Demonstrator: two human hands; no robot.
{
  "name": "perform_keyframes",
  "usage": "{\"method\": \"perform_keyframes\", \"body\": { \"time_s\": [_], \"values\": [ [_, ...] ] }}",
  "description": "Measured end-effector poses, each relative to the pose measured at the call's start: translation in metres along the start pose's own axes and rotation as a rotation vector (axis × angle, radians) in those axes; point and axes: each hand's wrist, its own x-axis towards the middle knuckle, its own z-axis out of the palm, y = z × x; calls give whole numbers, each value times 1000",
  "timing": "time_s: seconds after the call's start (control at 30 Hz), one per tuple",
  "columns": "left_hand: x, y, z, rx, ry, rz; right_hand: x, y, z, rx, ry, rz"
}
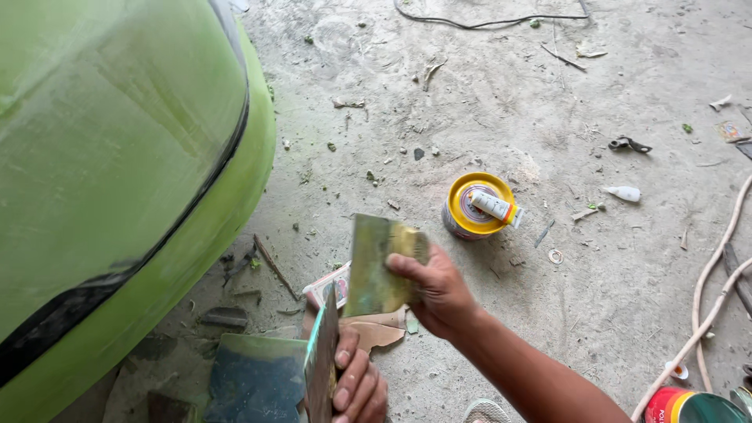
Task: The person mixes a light blue paste with an orange substance on a metal mixing board using a putty knife. They then apply the mixed filler to a damaged area on the front bumper of a green car and smooth it out with the putty knife.
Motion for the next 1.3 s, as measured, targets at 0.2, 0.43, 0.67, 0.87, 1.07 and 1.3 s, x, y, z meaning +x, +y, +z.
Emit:
{"method": "perform_keyframes", "body": {
  "time_s": [0.2, 0.43, 0.67, 0.87, 1.07, 1.3],
  "values": [
    [-27, -15, -32, 220, 91, 148, -15, 4, 27, 11, -28, 204],
    [-73, -18, -57, 290, 210, 184, -36, 3, 38, -56, -169, 137],
    [-132, -15, -90, 312, 550, 429, -43, -7, 38, -2, -388, 63],
    [-32, 5, -34, 255, -74, 48, -2, 12, 1, 26, 12, 60],
    [-104, -5, -75, 369, 317, 180, -30, -4, 23, 39, -226, 169],
    [-28, 31, 39, 953, 1484, 666, -11, -52, 8, 52, 228, -214]
  ]
}}
